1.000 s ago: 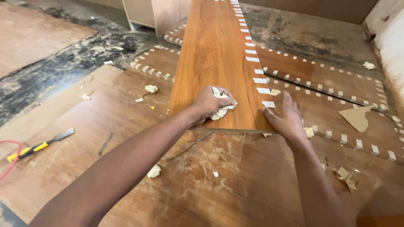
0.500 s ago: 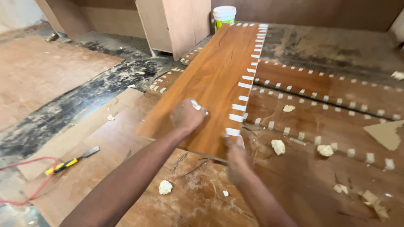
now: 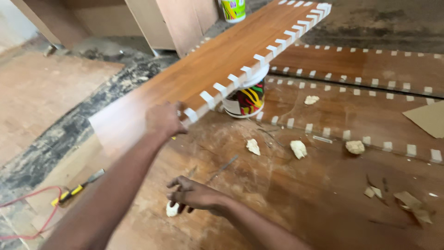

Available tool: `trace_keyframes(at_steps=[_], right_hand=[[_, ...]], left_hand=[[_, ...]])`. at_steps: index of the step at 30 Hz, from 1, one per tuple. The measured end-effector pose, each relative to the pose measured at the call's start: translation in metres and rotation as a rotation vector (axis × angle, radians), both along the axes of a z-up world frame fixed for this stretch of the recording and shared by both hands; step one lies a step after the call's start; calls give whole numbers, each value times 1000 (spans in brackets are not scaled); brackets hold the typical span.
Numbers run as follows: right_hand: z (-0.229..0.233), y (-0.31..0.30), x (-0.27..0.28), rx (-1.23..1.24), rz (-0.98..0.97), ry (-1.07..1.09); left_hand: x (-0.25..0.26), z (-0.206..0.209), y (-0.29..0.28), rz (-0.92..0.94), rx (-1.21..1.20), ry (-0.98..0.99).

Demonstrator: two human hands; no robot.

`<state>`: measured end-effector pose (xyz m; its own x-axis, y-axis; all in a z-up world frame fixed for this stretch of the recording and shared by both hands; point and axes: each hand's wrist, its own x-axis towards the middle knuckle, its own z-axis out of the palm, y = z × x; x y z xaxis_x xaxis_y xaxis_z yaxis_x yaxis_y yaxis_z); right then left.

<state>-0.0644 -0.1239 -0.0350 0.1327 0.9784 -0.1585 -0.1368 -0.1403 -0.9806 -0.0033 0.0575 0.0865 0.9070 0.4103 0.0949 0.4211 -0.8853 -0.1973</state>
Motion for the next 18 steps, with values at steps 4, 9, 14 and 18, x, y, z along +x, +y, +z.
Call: trace_keyframes(at_steps=[4,9,14,18], right_hand=[[-29,-54,48,-155,27,-50],[-43,-77,139,-248,-107,-50],[-42,-69,214,-360,-176,-331],[-35,-68,242,-526,-207,-379]], left_hand=[[8,7,27,-91,187,159],[18,11,52,-100,295,354],[31,8,98,-144,226,290],[43,2,143,-237,459,277]])
